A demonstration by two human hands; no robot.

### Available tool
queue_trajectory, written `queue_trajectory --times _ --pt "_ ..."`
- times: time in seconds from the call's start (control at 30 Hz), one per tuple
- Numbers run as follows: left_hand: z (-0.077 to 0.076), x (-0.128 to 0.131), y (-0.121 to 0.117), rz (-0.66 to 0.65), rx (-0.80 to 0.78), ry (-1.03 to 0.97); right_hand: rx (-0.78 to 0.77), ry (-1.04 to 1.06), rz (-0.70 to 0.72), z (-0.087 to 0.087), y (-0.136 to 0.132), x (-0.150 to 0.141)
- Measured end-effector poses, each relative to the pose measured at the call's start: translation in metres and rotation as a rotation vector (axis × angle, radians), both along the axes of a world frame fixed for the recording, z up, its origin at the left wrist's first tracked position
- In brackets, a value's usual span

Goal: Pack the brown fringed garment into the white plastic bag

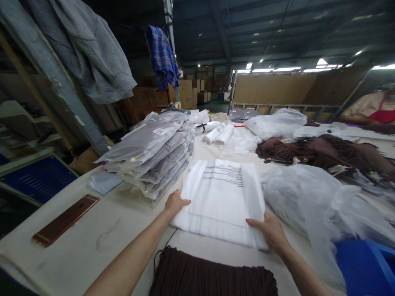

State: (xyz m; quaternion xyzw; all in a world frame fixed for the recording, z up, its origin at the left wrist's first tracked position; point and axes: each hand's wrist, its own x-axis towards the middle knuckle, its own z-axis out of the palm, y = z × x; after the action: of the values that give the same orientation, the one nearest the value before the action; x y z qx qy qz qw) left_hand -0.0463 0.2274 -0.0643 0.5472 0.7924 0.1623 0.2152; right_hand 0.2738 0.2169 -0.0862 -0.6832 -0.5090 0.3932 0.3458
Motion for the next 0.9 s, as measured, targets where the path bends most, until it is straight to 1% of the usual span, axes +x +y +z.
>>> queue_trajectory --times 0.07,0.1,0.13,0.17,0.2,0.23,0.3,0.37,0.43,0.5,0.57,0.7,0.77,0.9 --pt "-0.008 0.002 -0.014 -0.003 0.056 0.095 0.008 -0.196 -0.003 -0.002 -0.006 0.000" --pt "-0.011 0.003 -0.021 -0.029 0.103 0.135 0.015 -0.268 -0.016 0.000 -0.008 0.000" --pt "-0.012 0.005 -0.028 -0.079 0.158 0.166 0.030 -0.334 -0.032 0.003 -0.011 -0.001" --pt "-0.015 0.007 -0.035 -0.153 0.215 0.187 0.065 -0.408 -0.037 0.007 -0.013 -0.003" --pt "-0.017 0.009 -0.042 -0.251 0.267 0.194 0.126 -0.499 -0.014 0.011 -0.014 -0.006" --pt "-0.021 0.011 -0.048 -0.360 0.309 0.189 0.203 -0.594 0.047 0.015 -0.015 -0.011" --pt "-0.031 0.012 -0.058 -0.556 0.368 0.164 0.354 -0.743 0.272 0.021 -0.014 -0.027" --pt "-0.041 0.012 -0.064 -0.658 0.416 0.144 0.426 -0.793 0.521 0.023 -0.010 -0.046" --pt "-0.048 0.011 -0.066 -0.682 0.462 0.133 0.411 -0.768 0.664 0.021 -0.003 -0.066" --pt "-0.051 0.009 -0.066 -0.685 0.497 0.120 0.377 -0.775 0.736 0.019 0.005 -0.081" --pt "-0.050 0.007 -0.064 -0.686 0.519 0.101 0.329 -0.793 0.776 0.017 0.015 -0.089" --pt "-0.049 0.006 -0.063 -0.675 0.540 0.050 0.264 -0.843 0.855 0.018 0.032 -0.094" --pt "-0.049 0.006 -0.063 -0.671 0.547 0.021 0.254 -0.884 0.885 0.018 0.036 -0.095" --pt "-0.051 0.005 -0.063 -0.671 0.558 -0.028 0.247 -0.971 0.898 0.013 0.038 -0.099"
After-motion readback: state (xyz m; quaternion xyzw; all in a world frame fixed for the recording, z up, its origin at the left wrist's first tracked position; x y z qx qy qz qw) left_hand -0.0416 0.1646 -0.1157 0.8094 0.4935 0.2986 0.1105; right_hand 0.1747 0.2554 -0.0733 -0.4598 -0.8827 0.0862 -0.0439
